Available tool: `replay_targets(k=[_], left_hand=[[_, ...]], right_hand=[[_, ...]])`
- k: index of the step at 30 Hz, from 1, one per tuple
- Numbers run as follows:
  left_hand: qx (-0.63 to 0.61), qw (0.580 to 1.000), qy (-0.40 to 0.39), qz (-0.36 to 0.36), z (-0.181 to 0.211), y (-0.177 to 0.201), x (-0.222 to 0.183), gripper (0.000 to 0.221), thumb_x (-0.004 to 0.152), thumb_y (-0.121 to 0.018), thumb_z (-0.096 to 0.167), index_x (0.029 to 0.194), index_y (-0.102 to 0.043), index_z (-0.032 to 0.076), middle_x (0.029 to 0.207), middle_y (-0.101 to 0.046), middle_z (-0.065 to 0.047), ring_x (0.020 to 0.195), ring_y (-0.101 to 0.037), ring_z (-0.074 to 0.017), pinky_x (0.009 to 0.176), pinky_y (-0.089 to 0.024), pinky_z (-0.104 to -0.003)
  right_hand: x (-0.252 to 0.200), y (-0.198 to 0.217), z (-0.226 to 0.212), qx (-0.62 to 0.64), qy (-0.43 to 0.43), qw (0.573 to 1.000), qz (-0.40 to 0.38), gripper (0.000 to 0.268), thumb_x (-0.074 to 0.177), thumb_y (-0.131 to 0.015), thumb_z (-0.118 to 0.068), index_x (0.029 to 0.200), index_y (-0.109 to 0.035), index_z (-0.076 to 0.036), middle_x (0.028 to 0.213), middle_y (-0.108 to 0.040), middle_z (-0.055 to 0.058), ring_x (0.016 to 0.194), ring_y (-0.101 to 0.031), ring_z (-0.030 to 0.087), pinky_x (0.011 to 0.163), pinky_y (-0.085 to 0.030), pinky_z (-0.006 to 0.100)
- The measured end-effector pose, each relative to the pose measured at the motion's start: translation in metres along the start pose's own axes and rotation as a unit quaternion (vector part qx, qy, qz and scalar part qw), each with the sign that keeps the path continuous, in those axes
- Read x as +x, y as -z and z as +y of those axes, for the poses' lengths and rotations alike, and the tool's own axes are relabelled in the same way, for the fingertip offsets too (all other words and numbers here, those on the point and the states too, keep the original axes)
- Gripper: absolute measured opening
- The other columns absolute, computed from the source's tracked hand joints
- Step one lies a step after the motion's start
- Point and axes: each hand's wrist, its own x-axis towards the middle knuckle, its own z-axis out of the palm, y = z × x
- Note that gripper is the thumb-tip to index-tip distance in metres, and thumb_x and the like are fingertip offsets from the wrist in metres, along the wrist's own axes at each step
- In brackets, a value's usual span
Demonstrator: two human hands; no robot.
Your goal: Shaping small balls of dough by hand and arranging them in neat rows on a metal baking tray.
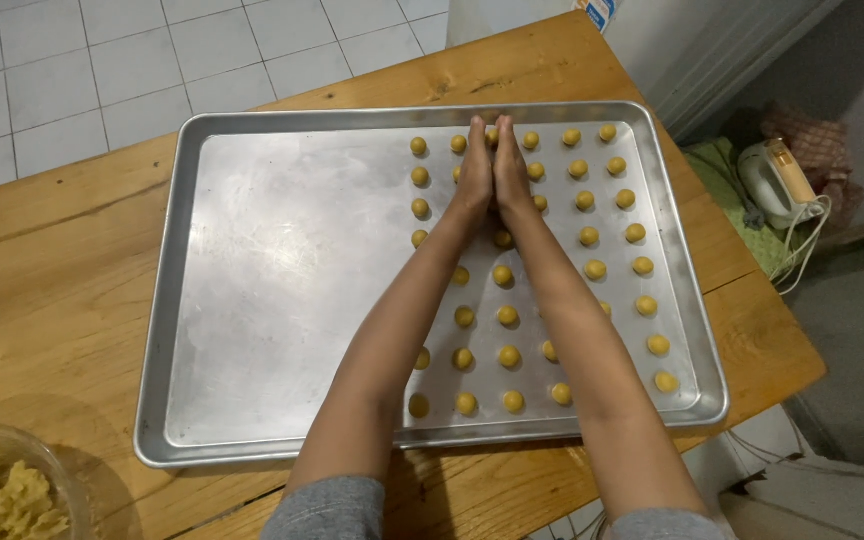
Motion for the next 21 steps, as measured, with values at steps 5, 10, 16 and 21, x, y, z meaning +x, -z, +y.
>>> replay_targets(k=[5,10,16,21], left_hand=[[0.006,1.0,0.004,0.004,0.011,-0.001,-0.011,0.092,0.099,-0.021,0.071,0.162,-0.018,0.003,0.169,-0.014,-0.02,0.157,-0.011,-0.0339,0.131,-0.003,-0.046],[0.013,1.0,0.002,-0.001,-0.042,0.021,0.027,0.09,0.101,-0.021,0.074,0.165,-0.016,0.011,0.171,-0.01,-0.013,0.158,-0.007,-0.0292,0.131,0.002,-0.042],[0.014,1.0,-0.016,0.002,-0.029,0.017,-0.022,0.088,0.102,-0.013,0.073,0.165,-0.013,0.012,0.172,-0.006,-0.009,0.158,-0.006,-0.0255,0.131,0.002,-0.04],[-0.031,0.999,0.015,-0.007,-0.049,0.013,-0.061,0.087,0.101,-0.017,0.074,0.166,-0.006,0.017,0.173,0.002,-0.01,0.158,0.001,-0.0283,0.129,0.0,-0.05]], right_hand=[[-0.011,-0.005,-0.012,-0.004,0.003,1.0,0.004,0.095,0.103,-0.021,-0.074,0.164,-0.014,-0.003,0.171,-0.006,0.019,0.158,0.001,0.036,0.13,0.007,0.048],[-0.012,0.01,-0.011,-0.007,0.0,1.0,0.006,0.095,0.102,-0.022,-0.074,0.164,-0.015,-0.002,0.171,-0.006,0.019,0.157,0.0,0.037,0.131,0.006,0.047],[-0.036,0.031,-0.01,-0.01,0.023,1.0,-0.007,0.094,0.105,-0.014,-0.071,0.162,-0.013,0.004,0.169,-0.006,0.023,0.157,-0.002,0.039,0.132,0.003,0.044],[-0.076,0.03,-0.013,-0.025,-0.026,0.999,-0.027,0.09,0.101,-0.01,-0.076,0.167,-0.007,-0.016,0.174,-0.003,0.007,0.16,0.0,0.027,0.126,0.009,0.056]])
